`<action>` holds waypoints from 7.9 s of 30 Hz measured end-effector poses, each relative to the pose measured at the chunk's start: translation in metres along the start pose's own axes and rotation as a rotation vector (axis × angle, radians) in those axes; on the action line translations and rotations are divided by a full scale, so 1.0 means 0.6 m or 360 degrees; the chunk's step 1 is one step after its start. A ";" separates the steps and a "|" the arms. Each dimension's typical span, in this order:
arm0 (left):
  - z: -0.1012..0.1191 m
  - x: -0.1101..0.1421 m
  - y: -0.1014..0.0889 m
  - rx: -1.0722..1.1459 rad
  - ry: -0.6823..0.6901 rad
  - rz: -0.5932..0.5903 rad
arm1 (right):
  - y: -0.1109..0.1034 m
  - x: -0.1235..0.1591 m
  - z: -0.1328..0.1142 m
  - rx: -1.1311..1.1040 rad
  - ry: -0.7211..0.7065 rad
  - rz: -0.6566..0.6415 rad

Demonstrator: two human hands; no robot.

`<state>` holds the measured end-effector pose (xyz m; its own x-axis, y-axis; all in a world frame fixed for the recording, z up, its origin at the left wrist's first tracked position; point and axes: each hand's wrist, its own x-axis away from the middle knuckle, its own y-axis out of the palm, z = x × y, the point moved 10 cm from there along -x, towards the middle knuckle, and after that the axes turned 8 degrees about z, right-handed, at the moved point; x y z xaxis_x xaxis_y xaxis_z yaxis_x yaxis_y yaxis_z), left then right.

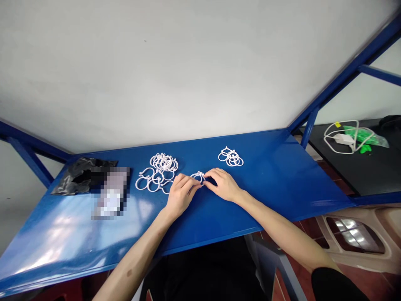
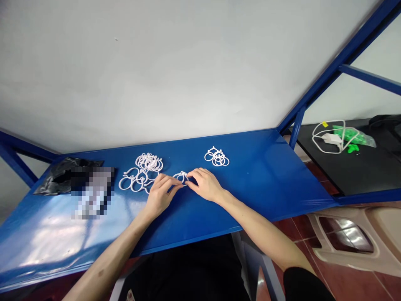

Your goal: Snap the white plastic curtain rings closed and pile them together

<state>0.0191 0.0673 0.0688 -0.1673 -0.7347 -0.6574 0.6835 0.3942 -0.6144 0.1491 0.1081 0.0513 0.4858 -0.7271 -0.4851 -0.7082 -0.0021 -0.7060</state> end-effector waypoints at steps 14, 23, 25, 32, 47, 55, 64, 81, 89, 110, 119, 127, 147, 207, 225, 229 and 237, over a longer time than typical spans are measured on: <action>-0.027 -0.006 -0.011 -0.0383 -0.0128 -0.0008 | -0.025 0.003 0.079 -0.0387 0.0549 0.0256; -0.034 0.002 0.014 0.0172 -0.0459 -0.0149 | -0.021 0.003 0.027 -0.0357 0.0246 0.0144; -0.038 0.007 0.026 0.0276 -0.0552 -0.0209 | -0.020 0.005 0.019 -0.0331 0.0184 0.0141; -0.041 0.013 0.035 0.0341 -0.0568 -0.0178 | -0.016 0.006 -0.014 -0.0311 -0.0051 0.0140; -0.008 -0.001 0.018 -0.0055 -0.0129 -0.0098 | -0.031 -0.002 -0.017 -0.0135 -0.0213 0.0236; -0.052 0.002 -0.003 -0.0826 -0.0194 -0.0143 | -0.178 0.007 0.144 0.0455 0.0587 0.0803; -0.053 0.007 0.010 -0.0722 -0.0254 -0.0310 | -0.161 0.026 0.237 0.0626 0.1045 0.0430; -0.013 -0.004 0.006 -0.0418 -0.0047 -0.0091 | -0.154 -0.004 0.101 0.0337 0.0372 0.0741; 0.032 0.006 0.026 -0.0300 0.0287 -0.0125 | 0.000 -0.006 0.022 -0.0589 0.0469 0.0029; -0.020 0.012 0.040 0.0182 -0.0450 -0.0234 | 0.002 0.012 -0.025 0.0134 -0.0216 0.0101; -0.031 0.026 0.049 0.0244 -0.0677 -0.0332 | 0.008 0.022 -0.059 0.0482 -0.0442 0.0092; -0.036 0.022 0.040 0.0327 -0.0667 -0.0261 | -0.009 0.019 -0.051 0.0131 -0.0354 0.0178; -0.030 0.028 0.044 0.0167 -0.0368 -0.0287 | -0.001 0.032 -0.085 0.0195 -0.0613 0.0077; -0.050 0.010 0.037 0.0345 -0.0533 -0.0098 | -0.019 0.002 0.001 -0.0299 0.0058 0.0214; -0.029 0.005 0.034 0.0173 -0.0325 -0.0225 | -0.007 0.013 -0.038 -0.0069 -0.0274 0.0174; -0.024 -0.009 0.025 -0.0255 -0.0090 -0.0198 | -0.031 -0.006 -0.015 0.0017 -0.0125 0.0248; -0.105 -0.018 -0.042 -0.1074 -0.0360 -0.0067 | -0.157 -0.011 0.131 0.0503 0.0314 0.0778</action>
<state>-0.0412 0.0997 0.0639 0.0177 -0.8246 -0.5655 0.0787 0.5649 -0.8214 0.2530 0.1669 0.0807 0.0176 -0.7061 -0.7079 -0.6243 0.5453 -0.5594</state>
